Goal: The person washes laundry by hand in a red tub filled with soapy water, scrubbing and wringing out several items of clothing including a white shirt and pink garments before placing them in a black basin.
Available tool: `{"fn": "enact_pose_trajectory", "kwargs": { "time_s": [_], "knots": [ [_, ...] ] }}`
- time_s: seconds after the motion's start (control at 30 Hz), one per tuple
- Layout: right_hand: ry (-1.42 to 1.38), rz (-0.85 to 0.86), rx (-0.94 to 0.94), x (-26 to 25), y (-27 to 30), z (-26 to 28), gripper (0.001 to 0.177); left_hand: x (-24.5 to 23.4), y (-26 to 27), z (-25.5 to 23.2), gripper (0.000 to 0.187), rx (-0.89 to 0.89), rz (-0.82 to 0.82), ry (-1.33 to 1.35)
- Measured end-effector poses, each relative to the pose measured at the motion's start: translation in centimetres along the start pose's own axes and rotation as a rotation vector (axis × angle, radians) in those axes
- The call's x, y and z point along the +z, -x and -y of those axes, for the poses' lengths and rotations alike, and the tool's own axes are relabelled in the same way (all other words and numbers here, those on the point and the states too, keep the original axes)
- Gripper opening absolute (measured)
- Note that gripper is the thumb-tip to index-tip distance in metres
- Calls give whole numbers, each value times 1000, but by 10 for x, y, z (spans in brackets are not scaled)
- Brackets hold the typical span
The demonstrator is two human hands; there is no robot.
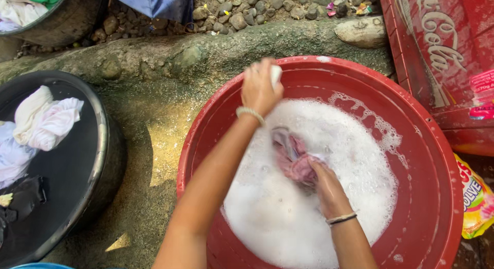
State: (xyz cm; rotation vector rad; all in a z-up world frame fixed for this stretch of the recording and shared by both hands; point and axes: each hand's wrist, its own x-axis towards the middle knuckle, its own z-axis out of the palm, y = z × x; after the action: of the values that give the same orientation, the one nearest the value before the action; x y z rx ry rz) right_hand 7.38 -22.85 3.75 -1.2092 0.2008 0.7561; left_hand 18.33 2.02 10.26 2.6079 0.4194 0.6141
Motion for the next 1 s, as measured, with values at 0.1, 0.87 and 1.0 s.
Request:
{"fn": "enact_pose_trajectory", "kwargs": {
  "time_s": [0.1,0.87,1.0],
  "knots": [
    [476,-206,52,-23,-16,-28,46,-8,-40,14,48,-1,49,-20],
    [1076,-327,-447,14,27,53,36,29,62,-42,72,166,549,1154],
    [375,-84,-554,2,62,95,25,50,126,-45,80,-278,814,1134]
  ]
}}
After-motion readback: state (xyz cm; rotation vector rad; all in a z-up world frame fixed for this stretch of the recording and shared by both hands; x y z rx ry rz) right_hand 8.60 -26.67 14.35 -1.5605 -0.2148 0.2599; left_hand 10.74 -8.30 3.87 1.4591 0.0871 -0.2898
